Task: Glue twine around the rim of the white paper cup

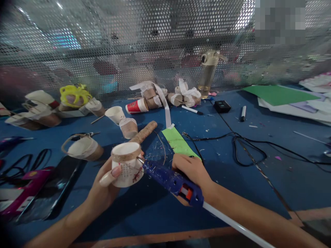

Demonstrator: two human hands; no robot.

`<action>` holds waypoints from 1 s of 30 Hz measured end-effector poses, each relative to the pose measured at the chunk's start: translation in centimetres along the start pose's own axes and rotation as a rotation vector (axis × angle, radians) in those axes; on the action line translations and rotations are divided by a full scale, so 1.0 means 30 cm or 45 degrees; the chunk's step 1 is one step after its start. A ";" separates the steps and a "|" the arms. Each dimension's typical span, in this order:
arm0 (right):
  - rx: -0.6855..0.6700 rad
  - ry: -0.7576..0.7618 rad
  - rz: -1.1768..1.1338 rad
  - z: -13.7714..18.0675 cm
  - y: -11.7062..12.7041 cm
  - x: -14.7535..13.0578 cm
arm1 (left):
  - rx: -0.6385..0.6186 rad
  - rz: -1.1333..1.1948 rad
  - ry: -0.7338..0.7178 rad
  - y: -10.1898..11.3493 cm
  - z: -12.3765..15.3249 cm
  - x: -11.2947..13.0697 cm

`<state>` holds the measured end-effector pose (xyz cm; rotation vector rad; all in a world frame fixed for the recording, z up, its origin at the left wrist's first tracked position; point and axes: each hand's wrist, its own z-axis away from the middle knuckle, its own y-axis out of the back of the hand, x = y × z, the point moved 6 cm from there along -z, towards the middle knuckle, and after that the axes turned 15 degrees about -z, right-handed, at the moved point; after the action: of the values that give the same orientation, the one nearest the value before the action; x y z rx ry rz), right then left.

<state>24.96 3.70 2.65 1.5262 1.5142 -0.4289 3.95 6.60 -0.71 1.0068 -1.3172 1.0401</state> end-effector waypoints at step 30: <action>0.005 -0.066 0.046 0.004 -0.006 0.006 | -0.036 0.057 0.111 -0.033 -0.005 0.018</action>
<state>24.88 3.68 2.38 1.5321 1.4448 -0.4474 4.94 6.51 -0.15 0.9048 -1.2842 1.0845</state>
